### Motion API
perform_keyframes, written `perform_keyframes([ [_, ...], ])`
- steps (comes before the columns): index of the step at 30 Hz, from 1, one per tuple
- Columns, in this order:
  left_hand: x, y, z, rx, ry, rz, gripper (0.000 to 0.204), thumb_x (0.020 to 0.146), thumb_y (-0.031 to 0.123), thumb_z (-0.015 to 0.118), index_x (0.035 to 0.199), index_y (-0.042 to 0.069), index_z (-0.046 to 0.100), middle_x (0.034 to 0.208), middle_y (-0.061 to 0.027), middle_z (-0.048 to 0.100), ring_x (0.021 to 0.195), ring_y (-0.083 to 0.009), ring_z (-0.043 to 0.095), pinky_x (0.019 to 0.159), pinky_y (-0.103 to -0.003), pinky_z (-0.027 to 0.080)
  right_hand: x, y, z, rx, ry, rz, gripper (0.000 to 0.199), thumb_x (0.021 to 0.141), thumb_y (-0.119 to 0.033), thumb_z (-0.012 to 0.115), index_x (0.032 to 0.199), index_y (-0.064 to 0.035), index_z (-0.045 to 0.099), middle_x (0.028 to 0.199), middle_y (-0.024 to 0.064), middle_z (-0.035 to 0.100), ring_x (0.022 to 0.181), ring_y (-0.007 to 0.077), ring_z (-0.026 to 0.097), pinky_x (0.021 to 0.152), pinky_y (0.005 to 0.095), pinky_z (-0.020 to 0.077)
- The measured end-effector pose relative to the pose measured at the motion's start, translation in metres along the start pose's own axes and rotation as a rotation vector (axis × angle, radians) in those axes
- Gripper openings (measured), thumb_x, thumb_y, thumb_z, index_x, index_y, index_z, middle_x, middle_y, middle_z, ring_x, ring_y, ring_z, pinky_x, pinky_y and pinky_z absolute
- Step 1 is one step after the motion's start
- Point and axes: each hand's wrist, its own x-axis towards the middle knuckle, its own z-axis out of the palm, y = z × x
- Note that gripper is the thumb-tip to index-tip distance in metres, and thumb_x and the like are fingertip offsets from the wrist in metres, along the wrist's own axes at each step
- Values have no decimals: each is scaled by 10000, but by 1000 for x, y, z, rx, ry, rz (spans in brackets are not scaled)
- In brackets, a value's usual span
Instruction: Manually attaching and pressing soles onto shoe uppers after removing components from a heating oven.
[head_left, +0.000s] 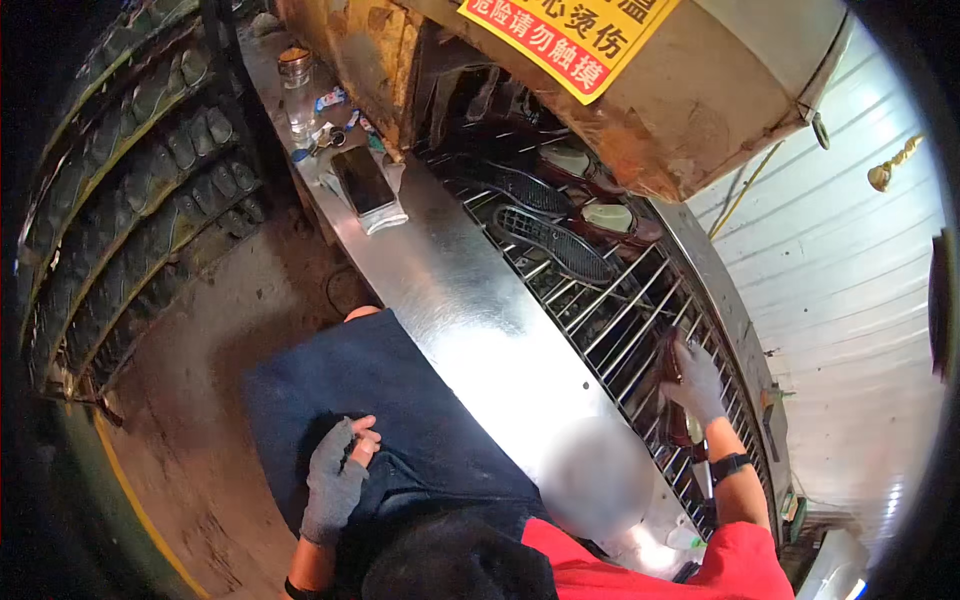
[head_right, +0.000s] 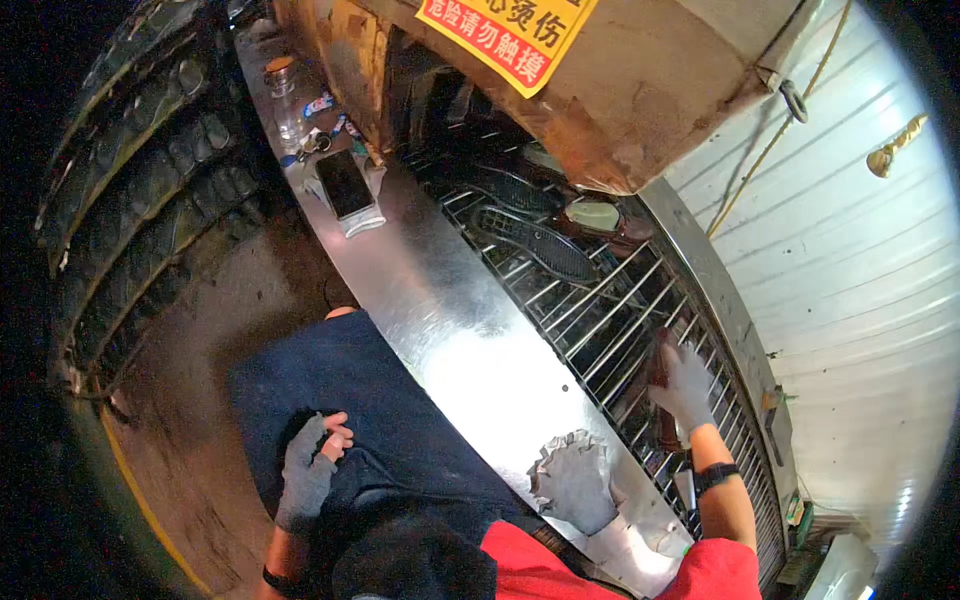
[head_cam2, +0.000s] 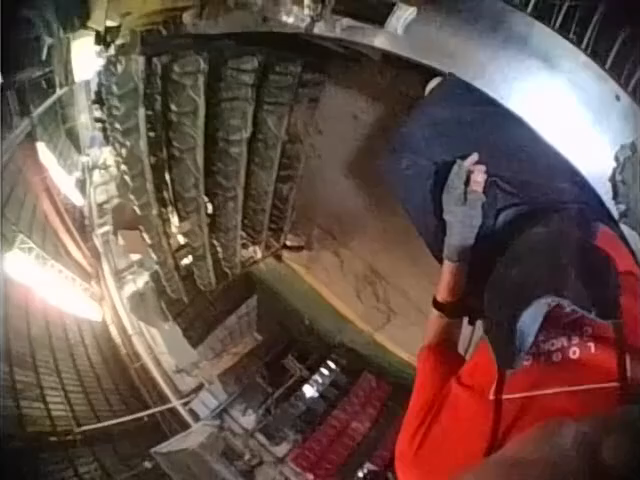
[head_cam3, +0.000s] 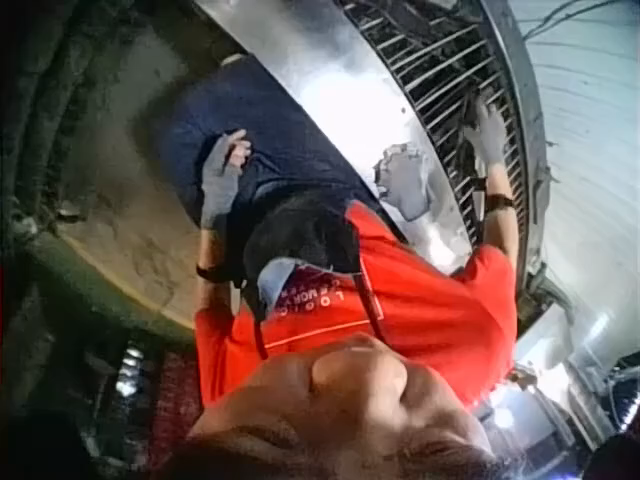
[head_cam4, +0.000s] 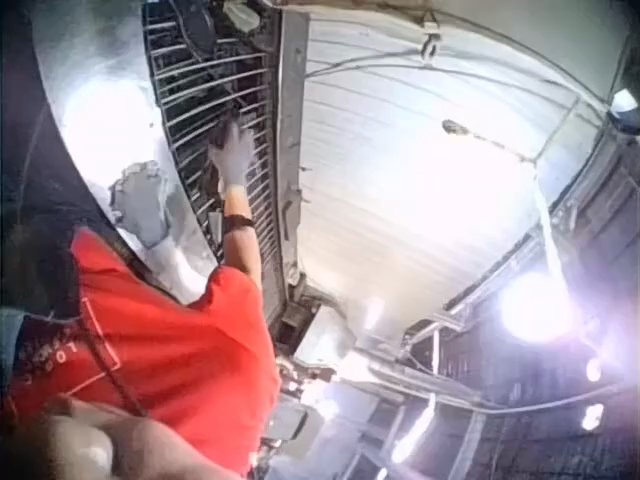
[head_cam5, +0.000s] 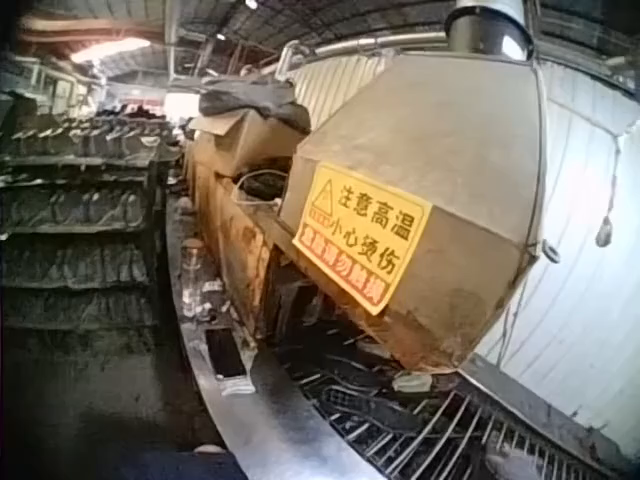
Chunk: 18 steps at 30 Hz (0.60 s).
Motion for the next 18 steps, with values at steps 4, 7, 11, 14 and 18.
perform_keyframes([
  [4,24,12,-12,23,5,-28,306,1054,74,604,1344,0,665,1099,-70,695,986,-137,671,819,-261,547,99,-107,14,587,123,-25,681,922,-396,791,1455,-24,590,1568,251,488,1365,421,548,1156,467,438],
  [7,8,25,-3,-18,-10,-15,306,1053,64,597,1341,-16,661,1101,-74,694,986,-133,669,831,-259,544,165,-122,45,365,374,-203,605,939,-503,745,1348,-59,705,1573,254,494,1362,418,554,1163,435,421],
  [11,1,16,-12,20,6,33,309,1099,146,573,1342,-26,654,1104,-95,717,990,-158,692,892,-294,569,184,-133,55,288,300,14,402,1025,-402,610,1045,-39,783,1245,246,680,1086,429,673,933,508,534],
  [14,5,24,-4,-61,34,14,305,1078,121,599,1330,-38,664,1095,-93,731,992,-156,702,921,-287,559,166,-153,-19,225,204,-104,473,1067,-420,519,941,-49,783,818,192,703,799,405,705,763,517,556],
  [18,28,48,23,-18,-152,45,472,1016,137,715,1439,-26,583,1302,-106,683,1142,-185,670,1066,-333,495,101,-203,-146,1023,-160,-336,548,1091,-506,506,986,-43,780,800,133,744,740,251,742,661,385,569],
])
